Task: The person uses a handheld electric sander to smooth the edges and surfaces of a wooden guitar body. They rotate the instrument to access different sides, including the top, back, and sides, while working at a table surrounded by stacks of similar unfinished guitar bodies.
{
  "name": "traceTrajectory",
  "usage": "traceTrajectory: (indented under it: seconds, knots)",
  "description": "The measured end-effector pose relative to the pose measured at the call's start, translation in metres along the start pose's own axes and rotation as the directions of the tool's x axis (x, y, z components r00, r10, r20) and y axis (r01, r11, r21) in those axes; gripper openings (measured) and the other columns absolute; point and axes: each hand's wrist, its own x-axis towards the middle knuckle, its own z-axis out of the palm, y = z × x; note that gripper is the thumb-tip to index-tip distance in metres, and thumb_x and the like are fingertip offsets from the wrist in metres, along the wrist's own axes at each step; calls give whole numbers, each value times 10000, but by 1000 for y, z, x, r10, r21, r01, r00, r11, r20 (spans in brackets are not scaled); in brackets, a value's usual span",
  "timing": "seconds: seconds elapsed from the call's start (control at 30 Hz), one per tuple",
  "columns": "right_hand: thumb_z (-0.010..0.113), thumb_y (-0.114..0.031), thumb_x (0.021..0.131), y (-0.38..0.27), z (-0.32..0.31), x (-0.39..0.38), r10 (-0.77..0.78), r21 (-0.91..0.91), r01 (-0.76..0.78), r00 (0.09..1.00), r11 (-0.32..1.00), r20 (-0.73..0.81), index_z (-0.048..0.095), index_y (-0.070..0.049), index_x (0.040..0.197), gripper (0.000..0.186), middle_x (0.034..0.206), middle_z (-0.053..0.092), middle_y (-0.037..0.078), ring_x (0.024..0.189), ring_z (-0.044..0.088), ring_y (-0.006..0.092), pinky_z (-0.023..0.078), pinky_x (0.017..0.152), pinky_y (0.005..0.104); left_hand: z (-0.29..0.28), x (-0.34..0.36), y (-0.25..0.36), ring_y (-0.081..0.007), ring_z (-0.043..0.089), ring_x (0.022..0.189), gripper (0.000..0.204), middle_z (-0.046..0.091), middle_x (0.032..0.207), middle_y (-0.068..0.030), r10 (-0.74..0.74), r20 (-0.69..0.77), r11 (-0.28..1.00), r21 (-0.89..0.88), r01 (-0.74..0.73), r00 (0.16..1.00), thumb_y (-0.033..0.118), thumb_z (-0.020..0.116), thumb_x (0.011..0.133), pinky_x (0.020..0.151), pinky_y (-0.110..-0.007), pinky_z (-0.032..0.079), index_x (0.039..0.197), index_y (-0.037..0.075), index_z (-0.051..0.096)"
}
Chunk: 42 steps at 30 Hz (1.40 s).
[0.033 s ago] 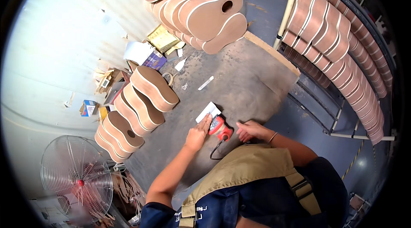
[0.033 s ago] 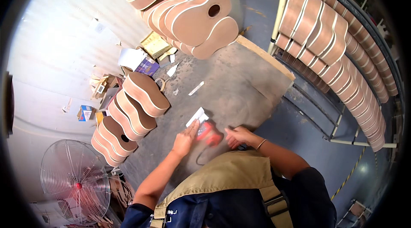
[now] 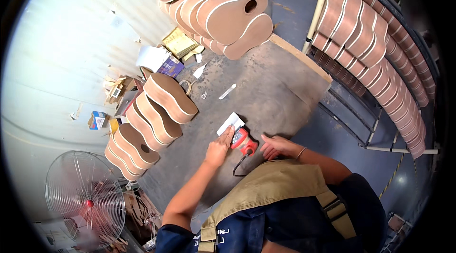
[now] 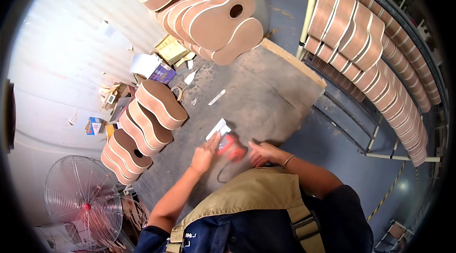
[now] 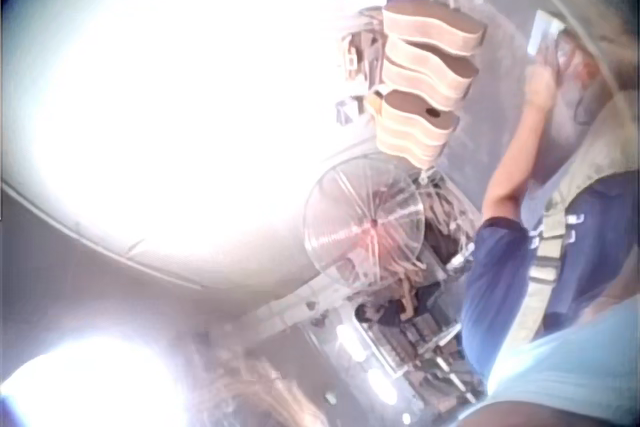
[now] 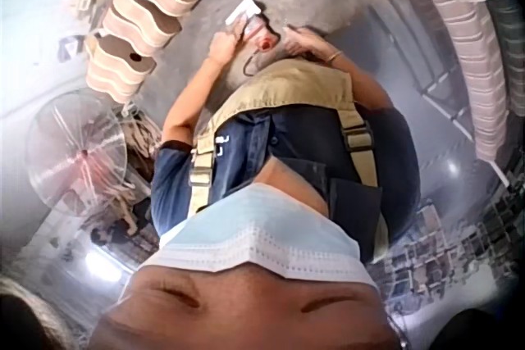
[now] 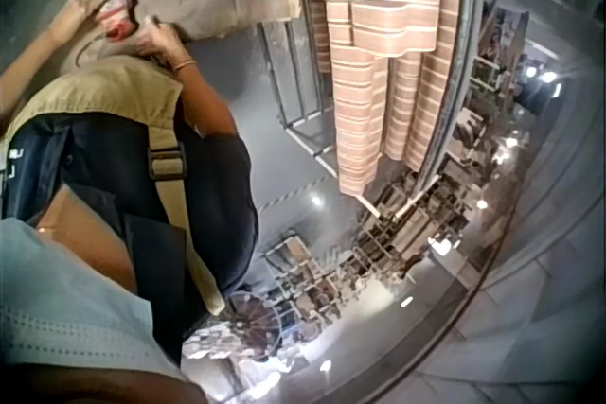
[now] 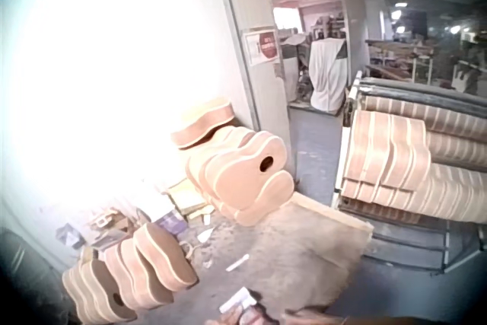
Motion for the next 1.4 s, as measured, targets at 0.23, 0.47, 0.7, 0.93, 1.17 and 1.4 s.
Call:
traceTrajectory:
  seconds: [0.23, 0.47, 0.7, 0.93, 1.17, 1.4]
  knots:
    - [583, -776, 1052, 5, 72, 36, 17, 732, -194, 970, 654, 242, 649, -53, 1443, 825, 1458, 664, 216, 1455, 586, 383, 473, 1250, 600, -36, 6, 15, -424, 668, 1392, 892, 491, 1726, -232, -9, -25, 965, -264, 2, 1000, 117, 707, 973, 1146, -454, 570, 1769, 57, 309]
    - [859, -425, 1005, -1, 98, 6, -544, 49, 587, 776, 808, -320, 490, -68, 1433, 669, 1368, 635, 134, 1222, 649, 321, 602, 1025, 537, -52, 0, 9, -252, 676, 1367, 962, 676, 1535, -188, -399, 415, -98, -906, 412, 818, 770, 454, 1107, 1205, -385, 484, 1737, 45, 397]
    - [1081, -341, 674, -24, 102, -41, -960, -852, 488, 272, 190, -58, 430, -37, 1367, 998, 1261, 572, 190, 1129, 632, 379, 551, 971, 478, -12, 11, -14, -135, 771, 834, 412, 838, 1079, -64, -351, 444, -256, -892, 372, 825, 362, 672, 1154, 762, -280, 613, 1304, -3, 789]
    - [967, -366, 863, -50, 76, -58, -747, -765, 518, 661, 384, 73, 580, -60, 1212, 604, 1136, 656, 122, 1036, 704, 273, 589, 896, 423, 21, -11, 19, -340, 815, 898, 224, 847, 1128, -173, -592, 147, 371, -823, 430, 792, 135, 702, 1092, 839, -401, 622, 1224, 28, 848]
    - [792, -208, 966, -124, 71, 11, -695, -665, 624, 258, -411, 671, 713, -73, 1341, 406, 1047, 735, 116, 976, 706, 348, 583, 939, 464, 11, -10, 48, -421, 767, 1101, 257, 779, 1232, -208, -628, -80, 608, -671, 424, 774, 158, 721, 1060, 936, -452, 628, 1281, 92, 833]
    - [727, -270, 1045, -138, 55, 22, -580, -586, 768, 362, -259, 730, 827, -63, 1199, 277, 1078, 814, 104, 947, 723, 350, 588, 863, 446, 8, -30, 52, -219, 807, 967, 218, 853, 1152, -174, -763, 52, 246, -899, 364, 644, 176, 768, 1060, 908, -357, 611, 1220, 55, 853]
